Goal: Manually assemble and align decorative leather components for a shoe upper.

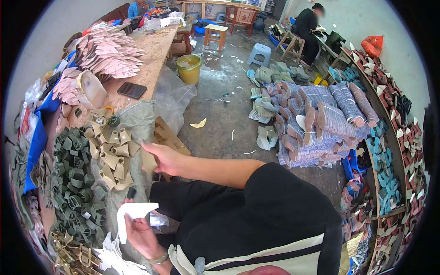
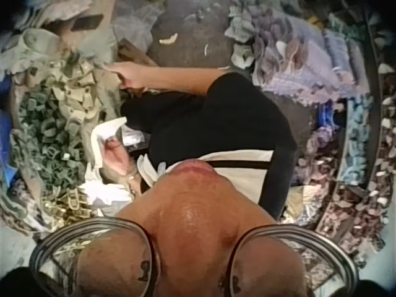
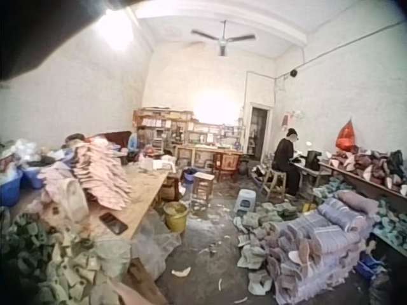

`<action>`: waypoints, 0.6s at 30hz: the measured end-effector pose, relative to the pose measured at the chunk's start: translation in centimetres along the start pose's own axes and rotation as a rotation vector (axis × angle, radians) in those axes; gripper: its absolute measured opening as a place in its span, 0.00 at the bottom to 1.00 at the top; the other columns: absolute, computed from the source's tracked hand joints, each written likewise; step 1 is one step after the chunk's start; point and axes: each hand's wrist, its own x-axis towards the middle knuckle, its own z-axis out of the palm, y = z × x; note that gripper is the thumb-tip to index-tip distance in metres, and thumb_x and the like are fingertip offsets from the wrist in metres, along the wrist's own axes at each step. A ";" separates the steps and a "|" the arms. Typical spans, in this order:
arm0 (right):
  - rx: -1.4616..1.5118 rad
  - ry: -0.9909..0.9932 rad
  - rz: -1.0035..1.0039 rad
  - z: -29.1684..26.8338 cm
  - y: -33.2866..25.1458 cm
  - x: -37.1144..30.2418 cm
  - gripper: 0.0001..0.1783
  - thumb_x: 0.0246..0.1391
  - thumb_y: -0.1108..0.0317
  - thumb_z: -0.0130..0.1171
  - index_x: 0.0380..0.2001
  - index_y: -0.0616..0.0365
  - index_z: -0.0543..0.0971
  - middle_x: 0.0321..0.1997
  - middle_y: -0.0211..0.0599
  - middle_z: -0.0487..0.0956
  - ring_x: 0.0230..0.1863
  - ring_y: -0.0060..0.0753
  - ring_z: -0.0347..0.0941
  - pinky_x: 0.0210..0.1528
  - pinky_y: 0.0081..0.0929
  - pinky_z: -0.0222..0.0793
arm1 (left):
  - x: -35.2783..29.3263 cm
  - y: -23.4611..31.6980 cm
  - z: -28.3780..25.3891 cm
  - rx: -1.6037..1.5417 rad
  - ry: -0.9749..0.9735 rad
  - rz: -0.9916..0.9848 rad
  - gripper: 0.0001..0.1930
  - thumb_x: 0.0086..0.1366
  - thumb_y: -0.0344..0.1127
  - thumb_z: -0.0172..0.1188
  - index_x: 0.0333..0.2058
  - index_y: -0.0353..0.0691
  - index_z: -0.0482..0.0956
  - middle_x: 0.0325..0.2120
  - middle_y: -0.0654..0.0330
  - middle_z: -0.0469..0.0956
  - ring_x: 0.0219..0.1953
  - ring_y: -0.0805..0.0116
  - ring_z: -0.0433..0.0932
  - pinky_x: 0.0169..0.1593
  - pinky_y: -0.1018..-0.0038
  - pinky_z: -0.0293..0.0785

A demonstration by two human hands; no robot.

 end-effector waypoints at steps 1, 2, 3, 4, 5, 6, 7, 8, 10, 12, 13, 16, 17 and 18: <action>0.000 -0.003 0.000 -0.6 -0.1 -0.6 0.17 0.55 0.44 0.52 0.39 0.42 0.70 0.30 0.20 0.73 0.28 0.22 0.70 0.27 0.22 0.63 | -0.4 -0.4 0.2 -0.047 -0.018 -0.020 0.22 0.69 0.33 0.40 0.59 0.28 0.55 0.57 0.45 0.62 0.60 0.58 0.62 0.61 0.63 0.62; 0.032 -0.078 0.021 -1.4 -0.1 -0.9 0.18 0.56 0.46 0.51 0.42 0.44 0.69 0.35 0.22 0.73 0.34 0.23 0.71 0.31 0.23 0.66 | -0.6 -1.0 0.5 -0.047 -0.019 -0.017 0.22 0.69 0.33 0.40 0.59 0.28 0.55 0.57 0.45 0.62 0.60 0.58 0.62 0.61 0.63 0.62; 0.067 -0.154 0.047 -1.6 -0.2 -1.5 0.18 0.58 0.49 0.51 0.45 0.46 0.68 0.40 0.23 0.74 0.39 0.24 0.72 0.34 0.24 0.69 | -0.9 -1.4 1.1 -0.049 0.013 -0.003 0.22 0.70 0.33 0.40 0.59 0.29 0.55 0.57 0.45 0.62 0.60 0.58 0.62 0.62 0.63 0.61; 0.068 -0.159 0.050 -1.6 -0.5 -2.0 0.18 0.58 0.49 0.51 0.45 0.46 0.68 0.40 0.23 0.74 0.39 0.24 0.72 0.34 0.24 0.69 | -1.1 -1.8 1.6 -0.052 0.044 0.010 0.22 0.70 0.34 0.39 0.59 0.29 0.56 0.57 0.45 0.62 0.60 0.58 0.62 0.62 0.63 0.61; 0.029 -0.186 0.019 -1.5 -1.1 -2.4 0.16 0.58 0.54 0.51 0.46 0.47 0.68 0.41 0.24 0.73 0.41 0.25 0.72 0.36 0.26 0.70 | -1.3 -1.9 1.8 -0.072 0.039 0.002 0.22 0.70 0.35 0.39 0.59 0.30 0.56 0.57 0.45 0.61 0.60 0.57 0.62 0.62 0.62 0.60; -0.009 -0.204 -0.019 -1.4 -2.0 -3.2 0.15 0.59 0.60 0.51 0.47 0.48 0.67 0.43 0.25 0.73 0.42 0.26 0.72 0.39 0.28 0.71 | -1.4 -2.1 2.1 -0.069 0.037 -0.001 0.22 0.70 0.35 0.39 0.59 0.30 0.56 0.57 0.45 0.61 0.60 0.57 0.62 0.62 0.62 0.60; 0.009 -0.253 -0.027 -1.2 -2.8 -3.7 0.14 0.58 0.68 0.50 0.47 0.51 0.67 0.44 0.28 0.73 0.44 0.29 0.72 0.43 0.31 0.71 | -1.4 -2.2 2.2 -0.119 0.030 -0.008 0.22 0.70 0.35 0.38 0.59 0.31 0.56 0.57 0.45 0.61 0.60 0.57 0.62 0.62 0.62 0.60; 0.010 -0.252 -0.027 -0.7 -3.3 -4.2 0.14 0.58 0.68 0.50 0.47 0.51 0.67 0.44 0.28 0.73 0.44 0.29 0.72 0.43 0.31 0.71 | -1.5 -2.4 2.3 -0.168 0.024 -0.016 0.22 0.70 0.36 0.38 0.59 0.31 0.56 0.57 0.45 0.61 0.60 0.56 0.61 0.62 0.61 0.60; -0.022 -0.369 -0.153 0.2 -4.2 -5.3 0.14 0.57 0.71 0.49 0.48 0.53 0.67 0.45 0.31 0.73 0.46 0.31 0.72 0.46 0.33 0.71 | -1.8 -2.7 2.6 -0.187 0.009 -0.022 0.22 0.70 0.37 0.38 0.59 0.31 0.55 0.57 0.45 0.61 0.60 0.55 0.61 0.62 0.61 0.61; -0.081 -0.397 -0.196 0.9 -4.6 -6.2 0.16 0.56 0.74 0.50 0.48 0.56 0.66 0.46 0.33 0.73 0.48 0.31 0.71 0.48 0.35 0.71 | -2.2 -3.3 2.8 -0.207 -0.006 -0.033 0.23 0.70 0.37 0.38 0.59 0.31 0.55 0.57 0.44 0.61 0.60 0.55 0.62 0.61 0.61 0.62; -0.130 -0.400 -0.203 1.5 -4.7 -6.8 0.16 0.55 0.76 0.51 0.48 0.57 0.67 0.46 0.34 0.73 0.49 0.30 0.71 0.49 0.33 0.70 | -2.4 -3.8 2.8 -0.202 -0.019 -0.057 0.23 0.70 0.37 0.37 0.60 0.32 0.55 0.57 0.44 0.61 0.60 0.54 0.62 0.60 0.60 0.63; -0.250 -0.437 -0.266 1.8 -4.5 -7.5 0.17 0.52 0.79 0.53 0.46 0.59 0.69 0.46 0.35 0.74 0.50 0.28 0.69 0.51 0.29 0.68 | -2.8 -4.6 3.1 -0.204 -0.021 -0.116 0.23 0.70 0.37 0.37 0.59 0.32 0.55 0.57 0.44 0.62 0.59 0.53 0.63 0.58 0.59 0.66; -0.321 -0.475 -0.319 1.9 -4.4 -7.7 0.17 0.51 0.81 0.54 0.45 0.60 0.70 0.47 0.35 0.74 0.51 0.27 0.69 0.52 0.27 0.66 | -2.9 -4.7 3.1 -0.200 -0.017 -0.122 0.23 0.70 0.38 0.37 0.59 0.32 0.55 0.57 0.44 0.62 0.59 0.53 0.63 0.58 0.60 0.66; -0.323 -0.472 -0.321 2.1 -4.5 -8.0 0.17 0.51 0.81 0.54 0.45 0.60 0.70 0.47 0.35 0.74 0.51 0.27 0.69 0.52 0.27 0.66 | -2.9 -4.8 3.0 -0.195 -0.013 -0.128 0.23 0.70 0.38 0.38 0.59 0.32 0.55 0.56 0.44 0.62 0.59 0.53 0.64 0.58 0.60 0.66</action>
